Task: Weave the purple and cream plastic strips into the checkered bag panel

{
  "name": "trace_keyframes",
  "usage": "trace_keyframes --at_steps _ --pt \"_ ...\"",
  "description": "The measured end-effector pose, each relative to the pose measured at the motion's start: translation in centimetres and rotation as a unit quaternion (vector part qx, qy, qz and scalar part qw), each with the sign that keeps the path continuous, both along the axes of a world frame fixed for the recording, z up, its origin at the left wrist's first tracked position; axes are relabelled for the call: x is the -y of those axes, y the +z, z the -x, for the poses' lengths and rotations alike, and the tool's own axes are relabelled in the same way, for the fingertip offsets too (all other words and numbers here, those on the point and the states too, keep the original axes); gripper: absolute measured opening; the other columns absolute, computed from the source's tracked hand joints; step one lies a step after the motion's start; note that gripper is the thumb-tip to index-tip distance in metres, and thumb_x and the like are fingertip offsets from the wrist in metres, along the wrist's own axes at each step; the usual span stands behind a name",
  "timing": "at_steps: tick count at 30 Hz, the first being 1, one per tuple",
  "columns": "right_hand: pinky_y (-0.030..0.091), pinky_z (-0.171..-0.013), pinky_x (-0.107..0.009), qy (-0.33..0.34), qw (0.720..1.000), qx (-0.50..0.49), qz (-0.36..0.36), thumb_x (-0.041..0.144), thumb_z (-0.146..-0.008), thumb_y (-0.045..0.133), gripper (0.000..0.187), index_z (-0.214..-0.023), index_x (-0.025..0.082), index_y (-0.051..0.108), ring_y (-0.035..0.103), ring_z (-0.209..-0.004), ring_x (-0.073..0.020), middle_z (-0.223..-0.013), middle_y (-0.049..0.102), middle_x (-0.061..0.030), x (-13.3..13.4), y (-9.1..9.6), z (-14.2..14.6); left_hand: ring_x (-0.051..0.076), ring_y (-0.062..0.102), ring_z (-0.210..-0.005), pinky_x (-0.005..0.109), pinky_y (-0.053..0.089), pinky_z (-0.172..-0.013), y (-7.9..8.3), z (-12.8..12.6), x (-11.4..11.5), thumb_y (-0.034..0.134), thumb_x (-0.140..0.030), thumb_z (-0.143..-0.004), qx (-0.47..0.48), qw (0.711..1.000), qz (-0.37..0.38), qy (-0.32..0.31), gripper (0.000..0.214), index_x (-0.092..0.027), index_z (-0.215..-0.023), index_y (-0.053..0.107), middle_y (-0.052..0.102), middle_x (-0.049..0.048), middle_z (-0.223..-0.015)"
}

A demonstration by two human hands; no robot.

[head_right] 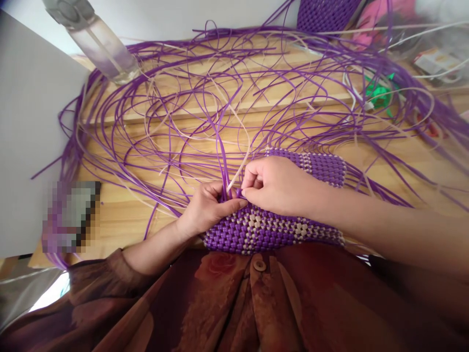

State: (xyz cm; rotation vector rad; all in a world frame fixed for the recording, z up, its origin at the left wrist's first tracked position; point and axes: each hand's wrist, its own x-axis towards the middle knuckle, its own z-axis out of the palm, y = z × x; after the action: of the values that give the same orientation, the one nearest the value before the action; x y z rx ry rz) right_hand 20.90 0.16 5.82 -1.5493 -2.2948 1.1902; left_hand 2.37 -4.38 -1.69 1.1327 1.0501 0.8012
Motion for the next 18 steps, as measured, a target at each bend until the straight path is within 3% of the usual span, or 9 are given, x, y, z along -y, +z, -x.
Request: trace_keyframes --at_steps 5,7,11,13,15,18 --pt "0.042 -0.058 -0.024 0.049 0.997 -0.052 -0.012 0.029 -0.084 0.064 0.016 -0.096 0.02 0.068 0.059 -0.057 -0.0106 -0.068 0.069 0.0042 0.4 0.0 0.1 0.01 0.053 -0.065 0.024 0.041 -0.065 -0.4 0.2 -0.2 0.083 -0.039 -0.072 0.05 0.998 0.031 -0.028 0.033 -0.011 -0.085 0.072 0.064 0.0002 -0.074" --pt "0.043 -0.063 -0.025 0.07 0.996 -0.038 -0.047 0.029 -0.085 0.063 0.014 -0.093 0.02 0.071 0.062 -0.062 -0.0115 -0.071 0.07 0.0026 0.5 -0.1 0.0 0.01 0.052 -0.065 0.024 0.04 -0.065 -0.4 0.2 -0.4 0.083 -0.038 -0.072 0.057 0.997 0.039 -0.032 0.032 -0.011 -0.085 0.071 0.064 0.0 -0.074" --pt "0.042 -0.068 -0.027 0.107 0.976 -0.041 -0.184 0.02 -0.083 0.06 0.013 -0.086 0.019 0.073 0.06 -0.071 -0.0136 -0.08 0.069 -0.0021 1.3 -0.4 0.5 0.01 0.053 -0.068 0.023 0.041 -0.068 -0.8 0.2 -0.7 0.083 -0.033 -0.07 0.078 0.996 0.022 -0.024 0.028 -0.011 -0.084 0.071 0.065 -0.0001 -0.074" --pt "0.042 -0.066 -0.027 0.096 0.972 -0.061 -0.203 0.019 -0.081 0.061 0.011 -0.082 0.018 0.072 0.058 -0.071 -0.0135 -0.081 0.067 -0.003 1.5 -0.1 1.2 0.011 0.054 -0.069 0.024 0.043 -0.069 -1.0 0.1 -0.7 0.082 -0.03 -0.069 0.091 0.996 0.013 -0.02 0.025 -0.011 -0.081 0.071 0.065 -0.0003 -0.074" --pt "0.041 -0.061 -0.026 0.074 0.985 -0.072 -0.137 0.023 -0.081 0.063 0.011 -0.075 0.018 0.07 0.055 -0.065 -0.0122 -0.074 0.064 -0.0014 1.5 0.8 2.1 0.012 0.056 -0.069 0.025 0.044 -0.069 -1.0 0.1 -0.8 0.081 -0.03 -0.07 0.09 0.996 0.018 -0.019 0.023 -0.011 -0.079 0.071 0.066 0.0003 -0.073" --pt "0.037 -0.049 -0.024 0.073 0.99 -0.101 0.059 0.033 -0.089 0.059 0.025 -0.07 0.018 0.068 0.048 -0.05 -0.0093 -0.057 0.056 0.0018 0.6 3.0 3.7 0.017 0.063 -0.078 0.029 0.049 -0.073 -0.4 0.0 -0.7 0.081 -0.031 -0.07 0.072 0.997 0.025 -0.015 0.024 -0.013 -0.084 0.073 0.071 0.0039 -0.081"
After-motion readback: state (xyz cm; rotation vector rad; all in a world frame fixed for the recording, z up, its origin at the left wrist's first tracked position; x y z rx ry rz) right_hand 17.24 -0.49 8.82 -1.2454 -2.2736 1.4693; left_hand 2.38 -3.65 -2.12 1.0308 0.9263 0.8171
